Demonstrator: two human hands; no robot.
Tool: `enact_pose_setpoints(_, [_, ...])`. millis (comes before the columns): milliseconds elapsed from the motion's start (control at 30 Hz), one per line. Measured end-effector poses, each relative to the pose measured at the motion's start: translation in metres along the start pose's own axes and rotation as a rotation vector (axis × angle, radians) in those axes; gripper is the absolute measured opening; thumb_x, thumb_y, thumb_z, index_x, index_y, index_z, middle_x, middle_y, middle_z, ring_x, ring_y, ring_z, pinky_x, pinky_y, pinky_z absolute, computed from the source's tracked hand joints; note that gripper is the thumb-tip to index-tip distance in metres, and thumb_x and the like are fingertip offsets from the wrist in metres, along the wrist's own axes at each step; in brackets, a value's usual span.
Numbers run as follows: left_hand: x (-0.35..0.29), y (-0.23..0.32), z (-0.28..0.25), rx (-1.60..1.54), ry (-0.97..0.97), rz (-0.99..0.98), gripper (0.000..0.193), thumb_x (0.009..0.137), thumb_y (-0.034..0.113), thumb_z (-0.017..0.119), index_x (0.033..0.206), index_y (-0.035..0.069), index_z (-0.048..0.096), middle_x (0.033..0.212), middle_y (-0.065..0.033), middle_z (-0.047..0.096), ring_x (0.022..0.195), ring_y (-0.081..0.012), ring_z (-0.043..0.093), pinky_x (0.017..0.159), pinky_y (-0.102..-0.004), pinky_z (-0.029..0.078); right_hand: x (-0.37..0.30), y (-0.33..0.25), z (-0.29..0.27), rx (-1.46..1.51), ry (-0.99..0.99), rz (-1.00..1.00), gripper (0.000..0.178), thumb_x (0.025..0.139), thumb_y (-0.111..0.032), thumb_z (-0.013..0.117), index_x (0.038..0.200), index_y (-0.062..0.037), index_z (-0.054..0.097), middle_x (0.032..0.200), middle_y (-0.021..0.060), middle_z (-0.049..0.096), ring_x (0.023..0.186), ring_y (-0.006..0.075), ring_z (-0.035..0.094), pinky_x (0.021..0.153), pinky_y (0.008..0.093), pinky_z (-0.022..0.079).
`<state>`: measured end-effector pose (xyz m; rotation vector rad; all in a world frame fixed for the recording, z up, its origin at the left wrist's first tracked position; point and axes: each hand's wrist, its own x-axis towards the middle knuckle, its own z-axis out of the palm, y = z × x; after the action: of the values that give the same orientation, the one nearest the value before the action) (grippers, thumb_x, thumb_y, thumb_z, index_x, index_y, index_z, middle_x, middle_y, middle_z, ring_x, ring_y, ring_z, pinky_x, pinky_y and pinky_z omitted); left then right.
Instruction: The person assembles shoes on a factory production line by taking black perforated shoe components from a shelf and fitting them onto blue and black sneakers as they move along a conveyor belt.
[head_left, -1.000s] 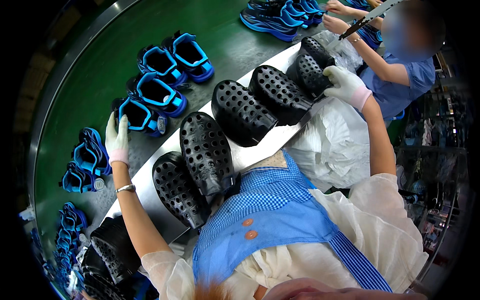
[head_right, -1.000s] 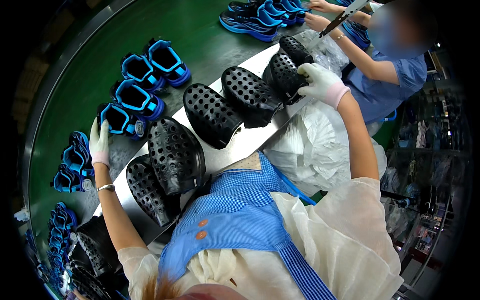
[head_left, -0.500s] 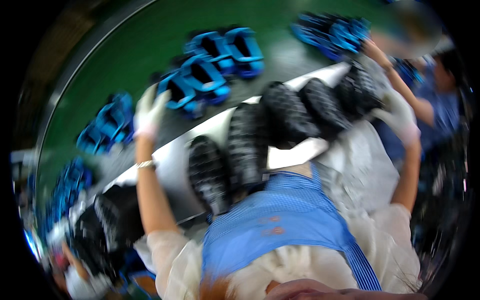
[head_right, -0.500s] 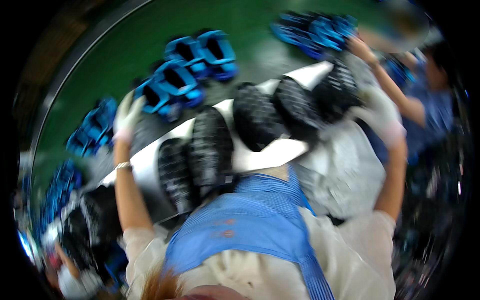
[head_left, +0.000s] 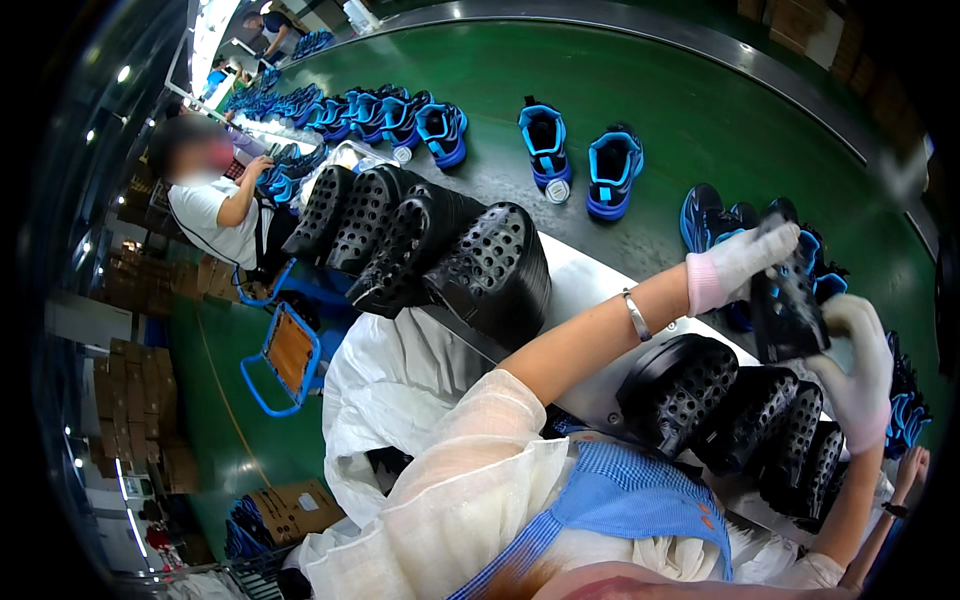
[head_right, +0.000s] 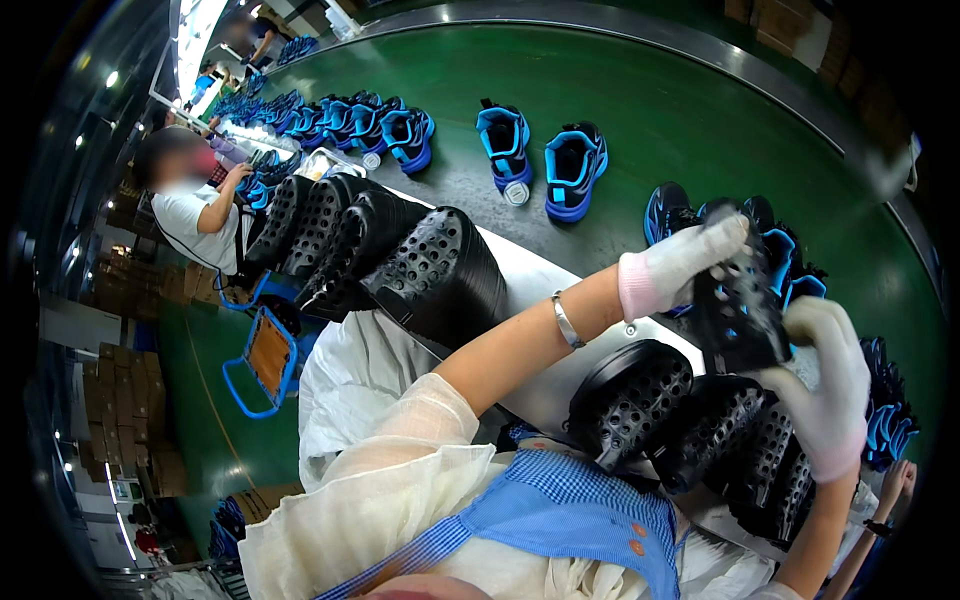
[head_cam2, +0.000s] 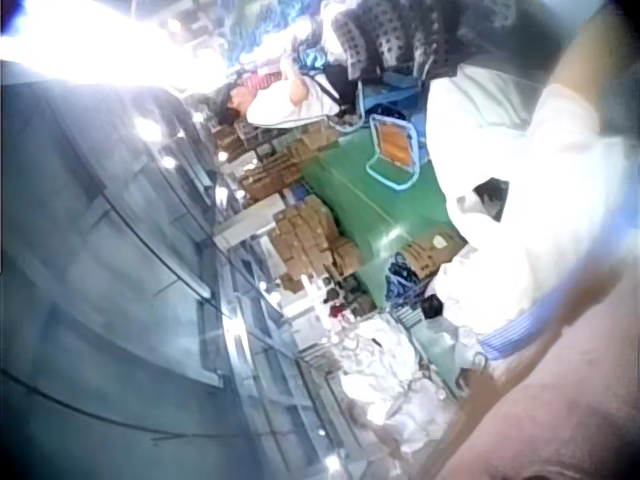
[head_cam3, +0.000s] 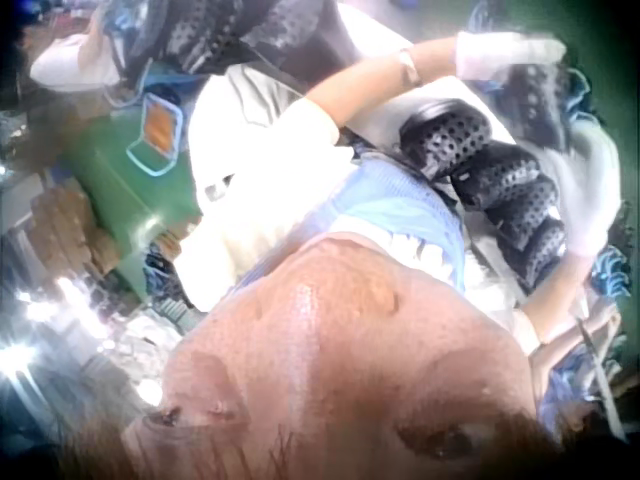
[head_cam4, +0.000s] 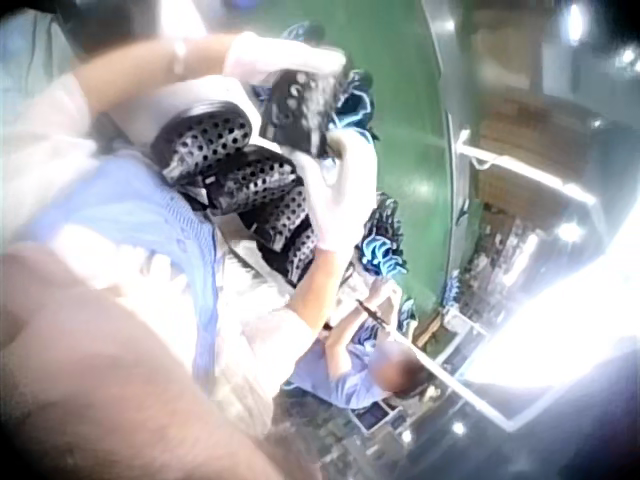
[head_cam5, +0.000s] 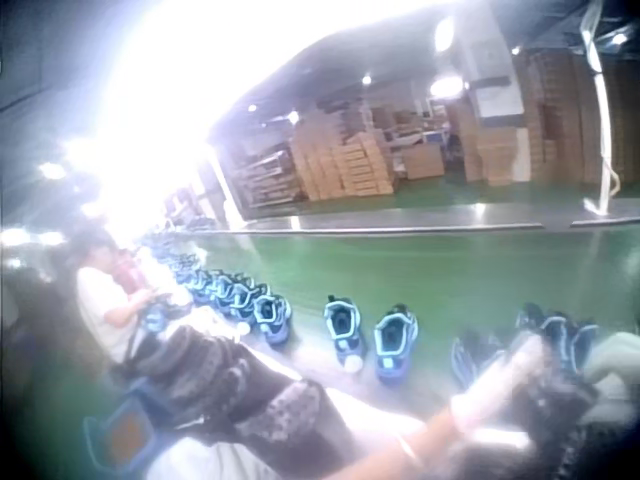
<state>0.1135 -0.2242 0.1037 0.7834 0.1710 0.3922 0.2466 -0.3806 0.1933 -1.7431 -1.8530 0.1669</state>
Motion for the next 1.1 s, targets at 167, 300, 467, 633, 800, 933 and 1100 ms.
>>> enact_pose_setpoints(167, [0.001,0.002,-0.014,-0.252,0.143,0.169,0.035,0.088,0.042,0.059,0.106,0.012,0.054,0.094,-0.0038,0.060,0.083,-0.0144,0.061,0.073,-0.0315,0.052,0.030,0.006,0.036,0.301,-0.061,0.225,0.048,0.070,-0.004,0.064,0.117,0.0029,0.052,0.100,0.0120,0.062,0.083,0.0192,0.062,0.078,0.0299,0.049])
enact_pose_setpoints(300, [0.005,-0.017,-0.030,-0.044,0.410,0.435,0.028,0.089,0.034,0.058,0.103,0.010,0.054,0.088,0.0015,0.055,0.078,-0.0072,0.054,0.069,-0.0245,0.046,0.036,0.012,0.067,0.196,-0.102,0.239,0.042,0.076,-0.016,0.064,0.112,0.0035,0.053,0.086,0.0187,0.064,0.080,0.0263,0.064,0.074,0.0323,0.049])
enact_pose_setpoints(467, [0.008,-0.024,-0.038,0.036,0.543,0.497,0.034,0.091,0.030,0.057,0.110,0.002,0.054,0.095,-0.0003,0.057,0.083,-0.0077,0.052,0.075,-0.0239,0.044,0.043,0.018,0.075,0.066,-0.085,0.193,0.034,0.077,-0.020,0.063,0.103,0.0014,0.056,0.085,0.0208,0.062,0.079,0.0347,0.061,0.070,0.0365,0.048])
enact_pose_setpoints(633, [0.008,-0.024,-0.076,0.775,0.545,0.412,0.044,0.092,0.038,0.054,0.112,-0.001,0.057,0.108,-0.0123,0.062,0.097,-0.0217,0.060,0.086,-0.0321,0.046,0.053,0.026,0.064,-0.123,-0.168,0.150,0.031,0.077,-0.029,0.064,0.092,-0.0020,0.060,0.075,0.0179,0.060,0.072,0.0342,0.060,0.064,0.0400,0.047])
enact_pose_setpoints(800, [0.016,-0.012,-0.105,1.378,0.652,0.314,0.055,0.079,0.034,0.066,0.125,0.006,0.051,0.125,-0.0182,0.050,0.102,-0.0256,0.059,0.085,-0.0333,0.049,0.039,0.065,0.039,-0.334,-0.222,-0.127,0.024,0.074,-0.027,0.065,0.077,-0.0043,0.059,0.059,0.0142,0.047,0.054,0.0317,0.052,0.052,0.0410,0.042])
enact_pose_setpoints(933, [0.036,-0.028,-0.128,1.597,0.407,0.361,0.064,0.076,0.034,0.065,0.132,0.009,0.044,0.126,-0.0196,0.050,0.115,-0.0356,0.050,0.096,-0.0389,0.041,0.044,0.075,0.039,-0.221,-0.372,0.237,0.036,0.075,-0.034,0.062,0.070,0.0020,0.058,0.059,0.0185,0.054,0.058,0.0336,0.056,0.055,0.0403,0.046])
enact_pose_setpoints(1100, [0.064,-0.012,-0.134,1.592,0.521,0.226,0.035,0.088,0.034,0.055,0.112,0.009,0.058,0.092,-0.0213,0.064,0.088,-0.0385,0.061,0.077,-0.0421,0.048,0.079,0.079,0.057,-0.284,-0.535,0.232,0.048,0.076,-0.042,0.059,0.069,0.0049,0.062,0.061,0.0206,0.057,0.061,0.0339,0.059,0.062,0.0402,0.049])
